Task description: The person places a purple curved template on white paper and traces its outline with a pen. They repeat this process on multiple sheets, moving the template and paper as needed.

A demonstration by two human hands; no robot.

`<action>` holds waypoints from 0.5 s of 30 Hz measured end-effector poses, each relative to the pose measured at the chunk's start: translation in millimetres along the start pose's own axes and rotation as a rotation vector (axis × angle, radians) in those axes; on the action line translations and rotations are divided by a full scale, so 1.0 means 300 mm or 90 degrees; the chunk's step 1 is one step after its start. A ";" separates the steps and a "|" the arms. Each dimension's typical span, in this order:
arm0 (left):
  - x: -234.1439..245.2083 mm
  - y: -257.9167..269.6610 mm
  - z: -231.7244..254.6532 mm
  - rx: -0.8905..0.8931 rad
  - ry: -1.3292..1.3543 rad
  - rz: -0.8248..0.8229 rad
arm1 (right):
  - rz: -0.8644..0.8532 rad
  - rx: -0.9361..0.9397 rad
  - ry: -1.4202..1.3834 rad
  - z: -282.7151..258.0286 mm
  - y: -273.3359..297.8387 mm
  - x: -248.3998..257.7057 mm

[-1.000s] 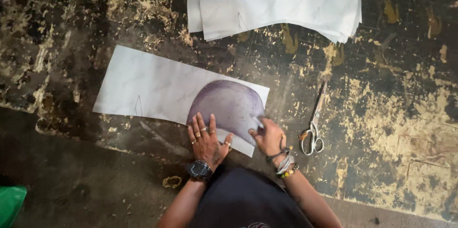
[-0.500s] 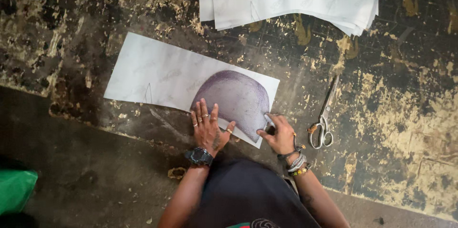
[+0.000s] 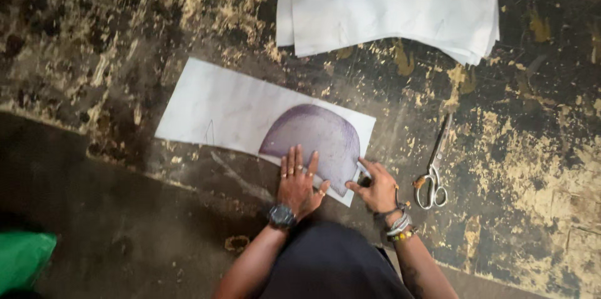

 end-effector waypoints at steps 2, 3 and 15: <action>-0.002 -0.007 -0.001 -0.002 0.000 -0.017 | 0.007 0.025 -0.004 -0.003 -0.006 0.003; -0.005 -0.015 -0.003 -0.002 0.001 -0.019 | -0.006 0.002 -0.001 0.003 -0.018 0.003; 0.012 0.001 0.018 -0.023 -0.007 -0.012 | -0.017 -0.036 -0.028 -0.008 -0.010 0.028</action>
Point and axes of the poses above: each hand's wrist, its own y-axis away from the middle knuckle, its own x-axis out of the back of the hand, z = x × y, the point moved 2 cm from there along -y, towards the middle knuckle, and after that the axes turned 6 degrees about z, right-handed, at the moved point
